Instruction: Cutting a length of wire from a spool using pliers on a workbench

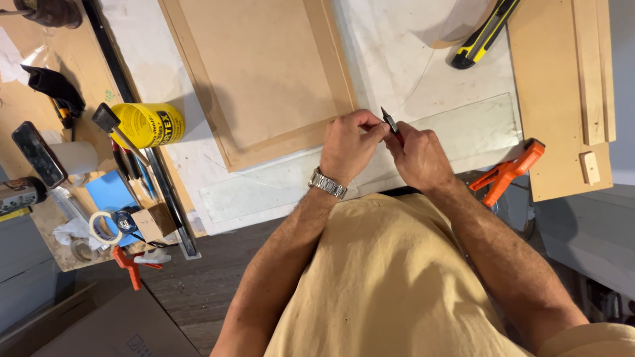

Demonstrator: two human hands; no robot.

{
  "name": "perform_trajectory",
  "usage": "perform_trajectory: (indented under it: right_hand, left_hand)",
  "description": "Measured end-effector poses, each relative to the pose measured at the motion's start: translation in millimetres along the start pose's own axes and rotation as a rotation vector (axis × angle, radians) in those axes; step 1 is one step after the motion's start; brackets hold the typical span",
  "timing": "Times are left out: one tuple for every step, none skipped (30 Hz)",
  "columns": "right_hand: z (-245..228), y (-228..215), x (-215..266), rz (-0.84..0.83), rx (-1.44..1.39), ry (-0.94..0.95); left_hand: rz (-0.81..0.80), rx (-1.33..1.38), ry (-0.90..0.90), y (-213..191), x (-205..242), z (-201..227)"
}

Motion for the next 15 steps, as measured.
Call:
perform_trajectory:
  right_hand:
    - [-2, -4, 1, -0.017, -0.015, 0.009]
    - [-4, -7, 1, -0.035, -0.030, 0.017]
    - [-9, -16, 2, -0.035, -0.028, 0.014]
    - [-15, -22, 4, -0.063, 0.025, -0.039]
    - [-22, -29, 6, -0.091, 0.077, -0.092]
    - [-17, -31, 9, -0.088, 0.077, -0.094]
    - [-12, -32, 11, -0.125, 0.021, -0.048]
    - [-6, -33, 14, -0.163, -0.036, -0.003]
    - [-6, -37, 16, -0.162, -0.036, -0.005]
    - [-6, -40, 19, -0.157, -0.149, 0.061]
    - [-5, -43, 22, -0.152, -0.263, 0.126]
    - [-5, -42, 25, -0.154, -0.265, 0.126]
    - [-4, -41, 28, -0.143, -0.328, 0.163]
    - [-3, -41, 30, -0.129, -0.390, 0.197]
    - [-2, -39, 31, -0.127, -0.391, 0.194]
  left_hand:
    - [-0.008, 0.008, 0.007, 0, 1, 2]
    - [-0.017, 0.016, 0.015, -1, 2, 4]
    - [-0.014, 0.019, 0.016, -1, 0, 2]
    - [-0.016, -0.015, 0.036, -1, 0, 1]
    - [-0.018, -0.049, 0.056, -2, -1, -1]
    - [-0.018, -0.050, 0.059, -6, 0, 1]
    - [-0.034, -0.101, 0.073, -9, 1, 4]
    - [-0.050, -0.151, 0.085, -11, 2, 6]
    - [-0.048, -0.151, 0.087, -15, 4, 13]
    - [-0.078, -0.210, 0.203, -18, 8, 22]
    - [-0.107, -0.269, 0.319, -21, 13, 30]
    - [-0.107, -0.270, 0.317, -24, 23, 43]
    - [-0.193, -0.309, 0.307, -26, 34, 55]
    - [-0.277, -0.347, 0.302, -28, 44, 69]
    - [-0.275, -0.349, 0.304, -27, 46, 64]
Point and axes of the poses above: each hand's wrist, its own x-axis away from the middle knuckle, its own y-axis out of the palm, z = x × y, the point moved 2 cm from there along -x, towards the middle knuckle, and after that the axes turned 15 degrees about x, right-handed, at the moved point
